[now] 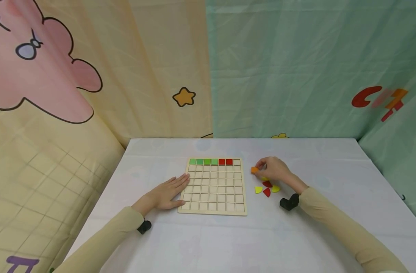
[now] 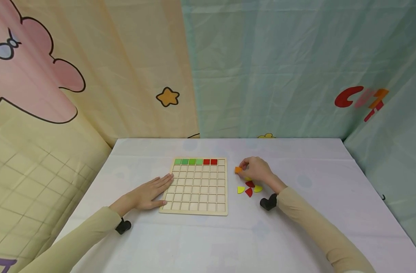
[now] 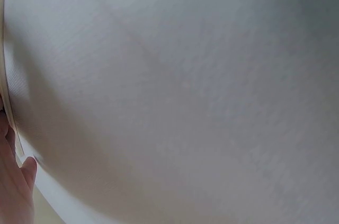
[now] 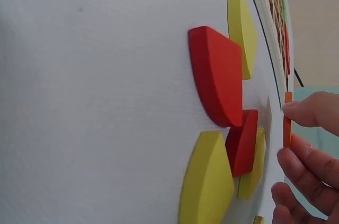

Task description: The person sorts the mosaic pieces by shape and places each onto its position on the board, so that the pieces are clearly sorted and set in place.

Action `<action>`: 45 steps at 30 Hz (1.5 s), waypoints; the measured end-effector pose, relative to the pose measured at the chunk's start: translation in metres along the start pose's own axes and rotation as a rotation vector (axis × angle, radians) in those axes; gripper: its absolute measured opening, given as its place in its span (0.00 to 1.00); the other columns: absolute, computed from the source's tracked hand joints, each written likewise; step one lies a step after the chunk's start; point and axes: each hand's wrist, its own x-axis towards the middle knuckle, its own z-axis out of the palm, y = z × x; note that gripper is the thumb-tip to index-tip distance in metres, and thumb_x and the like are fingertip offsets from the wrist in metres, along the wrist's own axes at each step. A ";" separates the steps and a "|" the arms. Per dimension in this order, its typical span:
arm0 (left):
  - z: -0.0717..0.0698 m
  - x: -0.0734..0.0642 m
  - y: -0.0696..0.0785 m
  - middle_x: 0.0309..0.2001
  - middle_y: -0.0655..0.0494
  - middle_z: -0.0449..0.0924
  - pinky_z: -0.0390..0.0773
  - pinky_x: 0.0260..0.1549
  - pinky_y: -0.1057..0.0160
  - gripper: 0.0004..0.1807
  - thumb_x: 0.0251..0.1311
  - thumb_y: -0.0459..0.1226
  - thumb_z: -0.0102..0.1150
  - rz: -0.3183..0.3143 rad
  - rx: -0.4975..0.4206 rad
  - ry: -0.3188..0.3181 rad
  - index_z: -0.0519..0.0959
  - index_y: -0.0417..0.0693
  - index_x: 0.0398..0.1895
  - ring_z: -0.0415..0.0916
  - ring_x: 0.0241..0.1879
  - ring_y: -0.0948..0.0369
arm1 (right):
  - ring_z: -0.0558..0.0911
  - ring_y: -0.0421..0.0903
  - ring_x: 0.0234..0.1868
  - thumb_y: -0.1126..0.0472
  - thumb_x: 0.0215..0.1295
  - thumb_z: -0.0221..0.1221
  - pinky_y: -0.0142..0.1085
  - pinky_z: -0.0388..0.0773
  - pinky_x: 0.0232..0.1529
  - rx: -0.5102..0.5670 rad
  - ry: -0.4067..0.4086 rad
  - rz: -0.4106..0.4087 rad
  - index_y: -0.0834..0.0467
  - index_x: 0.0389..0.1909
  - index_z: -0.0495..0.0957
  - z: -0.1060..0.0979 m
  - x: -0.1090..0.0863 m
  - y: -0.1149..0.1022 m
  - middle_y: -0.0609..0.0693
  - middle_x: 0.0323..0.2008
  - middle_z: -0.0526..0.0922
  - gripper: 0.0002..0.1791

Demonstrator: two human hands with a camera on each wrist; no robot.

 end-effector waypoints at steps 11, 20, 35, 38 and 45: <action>0.002 0.001 -0.001 0.78 0.51 0.35 0.48 0.74 0.50 0.45 0.68 0.61 0.38 -0.012 0.006 -0.006 0.41 0.44 0.77 0.36 0.78 0.55 | 0.77 0.43 0.29 0.52 0.54 0.68 0.32 0.73 0.30 -0.054 -0.007 -0.073 0.58 0.37 0.84 -0.005 0.010 -0.008 0.50 0.33 0.85 0.15; 0.002 0.001 -0.002 0.78 0.52 0.34 0.47 0.74 0.50 0.45 0.68 0.61 0.38 -0.015 0.003 -0.005 0.41 0.44 0.77 0.35 0.78 0.55 | 0.77 0.44 0.30 0.48 0.54 0.68 0.32 0.73 0.29 -0.074 0.007 -0.054 0.57 0.38 0.84 -0.006 0.021 -0.015 0.50 0.35 0.86 0.17; 0.004 0.001 -0.001 0.78 0.51 0.35 0.49 0.74 0.50 0.45 0.67 0.61 0.39 -0.011 0.002 0.010 0.41 0.44 0.77 0.37 0.78 0.55 | 0.77 0.42 0.27 0.49 0.55 0.68 0.31 0.71 0.26 -0.054 0.040 -0.101 0.56 0.39 0.85 0.000 0.036 -0.024 0.51 0.37 0.86 0.17; 0.003 0.001 0.000 0.78 0.51 0.36 0.49 0.74 0.49 0.45 0.67 0.61 0.39 -0.009 0.008 0.013 0.41 0.44 0.77 0.37 0.78 0.55 | 0.77 0.42 0.28 0.49 0.55 0.67 0.31 0.72 0.27 -0.056 0.046 -0.112 0.56 0.39 0.85 0.001 0.038 -0.026 0.50 0.36 0.86 0.16; 0.000 0.000 0.002 0.78 0.48 0.39 0.50 0.73 0.48 0.45 0.68 0.59 0.40 0.013 -0.003 0.029 0.43 0.41 0.76 0.39 0.77 0.53 | 0.79 0.43 0.29 0.50 0.55 0.67 0.33 0.74 0.30 -0.040 0.045 -0.123 0.57 0.38 0.85 0.002 0.040 -0.033 0.51 0.36 0.86 0.16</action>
